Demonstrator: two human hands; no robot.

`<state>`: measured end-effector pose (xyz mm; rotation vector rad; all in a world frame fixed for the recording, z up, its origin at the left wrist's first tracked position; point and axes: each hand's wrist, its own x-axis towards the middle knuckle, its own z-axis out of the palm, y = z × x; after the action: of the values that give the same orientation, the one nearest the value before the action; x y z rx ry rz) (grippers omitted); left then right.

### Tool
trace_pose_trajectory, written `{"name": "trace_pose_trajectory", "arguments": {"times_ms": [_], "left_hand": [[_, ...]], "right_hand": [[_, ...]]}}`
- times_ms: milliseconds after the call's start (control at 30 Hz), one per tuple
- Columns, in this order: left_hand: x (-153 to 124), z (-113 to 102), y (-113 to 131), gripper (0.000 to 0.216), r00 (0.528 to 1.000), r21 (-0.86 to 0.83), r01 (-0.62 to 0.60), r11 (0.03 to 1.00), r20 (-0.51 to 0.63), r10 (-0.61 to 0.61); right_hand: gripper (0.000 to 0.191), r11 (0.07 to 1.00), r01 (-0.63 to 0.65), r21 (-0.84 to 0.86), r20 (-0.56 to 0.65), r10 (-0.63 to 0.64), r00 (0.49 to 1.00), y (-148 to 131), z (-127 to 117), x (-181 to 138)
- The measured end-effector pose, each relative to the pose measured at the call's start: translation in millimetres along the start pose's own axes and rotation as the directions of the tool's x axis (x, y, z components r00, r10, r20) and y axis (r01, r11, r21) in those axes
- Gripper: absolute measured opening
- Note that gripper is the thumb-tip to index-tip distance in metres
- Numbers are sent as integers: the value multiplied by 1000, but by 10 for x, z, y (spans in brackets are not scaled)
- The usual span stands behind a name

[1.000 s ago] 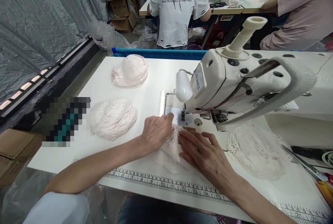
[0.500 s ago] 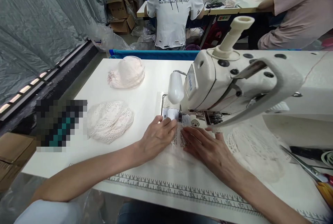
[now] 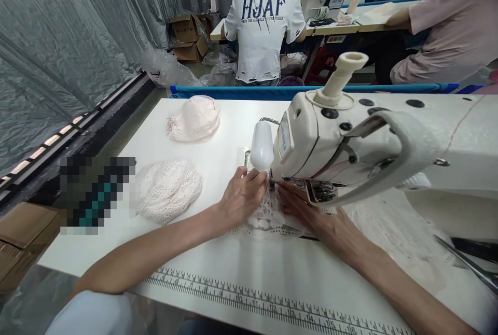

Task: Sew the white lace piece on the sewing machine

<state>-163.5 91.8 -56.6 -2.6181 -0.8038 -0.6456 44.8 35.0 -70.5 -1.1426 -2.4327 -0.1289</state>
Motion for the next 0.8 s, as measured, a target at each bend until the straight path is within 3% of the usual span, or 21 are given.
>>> {"name": "trace_pose_trajectory", "arguments": {"times_ms": [133, 267, 367, 400, 467, 533, 633, 700, 800], "left_hand": [[-65, -109, 19, 29, 993, -70, 4, 998, 116, 5], [-223, -315, 176, 13, 981, -309, -26, 951, 176, 84], [-325, -390, 324, 41, 975, -401, -18, 916, 197, 105], [-345, -389, 359, 42, 976, -389, -14, 921, 194, 97], [-361, -355, 399, 26, 986, -336, -5, 942, 153, 60], [-351, -306, 403, 14, 995, -286, 21, 958, 95, 6], [-315, -255, 381, 17, 997, -276, 73, 958, 27, -68], [-296, -253, 373, 18, 994, -304, 101, 947, 5, -105], [-297, -281, 380, 22, 995, -348, 98, 932, 13, -100]], "right_hand": [[28, 999, -2, 36, 58, 0, 998, -117, -119, -18], [41, 977, 84, 196, 90, -103, 991, -285, -239, -69], [26, 980, 94, 173, 69, -107, 992, -389, -243, -101], [17, 982, 88, 167, 44, -96, 994, -412, -224, -105], [8, 983, 60, 173, -34, -55, 998, -433, -170, -101], [8, 979, 22, 201, -117, 1, 993, -426, -110, -84], [8, 968, -15, 250, -190, 64, 980, -388, -44, -48], [3, 965, -20, 263, -199, 74, 977, -368, -27, -32], [9, 962, -19, 272, -139, 59, 989, -359, -48, -32]]}}
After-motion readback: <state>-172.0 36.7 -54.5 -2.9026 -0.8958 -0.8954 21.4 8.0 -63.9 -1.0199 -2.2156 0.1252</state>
